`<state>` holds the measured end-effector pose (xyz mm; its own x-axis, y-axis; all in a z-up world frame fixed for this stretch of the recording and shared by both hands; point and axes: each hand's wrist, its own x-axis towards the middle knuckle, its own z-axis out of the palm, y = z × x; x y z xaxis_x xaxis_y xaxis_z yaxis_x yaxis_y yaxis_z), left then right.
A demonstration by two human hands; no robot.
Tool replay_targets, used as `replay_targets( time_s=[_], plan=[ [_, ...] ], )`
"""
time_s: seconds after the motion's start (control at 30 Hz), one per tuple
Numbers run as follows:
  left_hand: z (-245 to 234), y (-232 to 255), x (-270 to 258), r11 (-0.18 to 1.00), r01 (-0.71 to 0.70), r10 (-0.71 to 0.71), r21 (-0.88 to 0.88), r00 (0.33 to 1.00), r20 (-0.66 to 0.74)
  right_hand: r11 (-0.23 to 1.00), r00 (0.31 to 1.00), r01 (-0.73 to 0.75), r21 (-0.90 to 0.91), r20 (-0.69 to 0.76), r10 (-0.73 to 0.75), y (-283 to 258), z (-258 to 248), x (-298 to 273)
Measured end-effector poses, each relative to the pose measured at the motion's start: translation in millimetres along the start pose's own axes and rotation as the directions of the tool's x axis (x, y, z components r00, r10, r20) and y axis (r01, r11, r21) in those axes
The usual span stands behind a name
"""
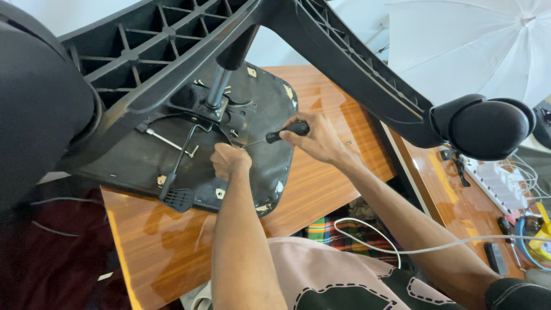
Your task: The person uses a screwdriver to tighten screws on the underside of an office chair base, securing the central gas lift and stabilizing the base. The chair remains upside down on a wooden table throughout the clip.
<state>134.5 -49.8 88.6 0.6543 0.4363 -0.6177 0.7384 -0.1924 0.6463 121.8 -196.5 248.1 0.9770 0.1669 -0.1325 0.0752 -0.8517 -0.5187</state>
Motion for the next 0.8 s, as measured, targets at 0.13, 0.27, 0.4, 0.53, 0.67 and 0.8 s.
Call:
replay_targets(
  time_s=[0.13, 0.27, 0.4, 0.53, 0.67, 0.8],
  plan=[
    [0.7, -3.2, 1.0, 1.000, 0.004, -0.004, 0.006, 1.000, -0.006, 1.000, 1.000, 0.015, -0.009, -0.019, -0.016, 1.2, 2.4, 1.6],
    [1.2, -4.9, 0.6, 1.000, -0.019, 0.019, 0.008, 1.000, 0.000, 1.000, 0.999, 0.017, 0.016, -0.039, -0.016, 4.6, -0.8, 0.8],
    [1.4, -6.6, 0.9, 1.000, 0.003, -0.004, 0.011, 0.998, 0.069, 0.996, 0.998, -0.055, -0.073, -0.019, 0.054, 6.2, -4.3, -0.8],
    [-0.8, -13.8, -1.9, 0.997, -0.078, 0.079, -0.022, 0.996, 0.039, 0.999, 1.000, -0.009, -0.032, -0.030, 0.008, 3.7, -2.7, -2.0],
    [-5.1, -33.4, -9.5, 0.963, -0.269, 0.269, -0.009, 0.960, 0.074, 1.000, 1.000, 0.005, -0.025, -0.027, -0.006, 2.5, -0.8, -0.7],
    [-9.3, -51.5, -19.7, 0.834, -0.541, 0.537, 0.110, 0.841, 0.059, 0.998, 0.998, 0.051, -0.035, -0.031, -0.052, 1.1, -0.5, 1.3]
  ],
)
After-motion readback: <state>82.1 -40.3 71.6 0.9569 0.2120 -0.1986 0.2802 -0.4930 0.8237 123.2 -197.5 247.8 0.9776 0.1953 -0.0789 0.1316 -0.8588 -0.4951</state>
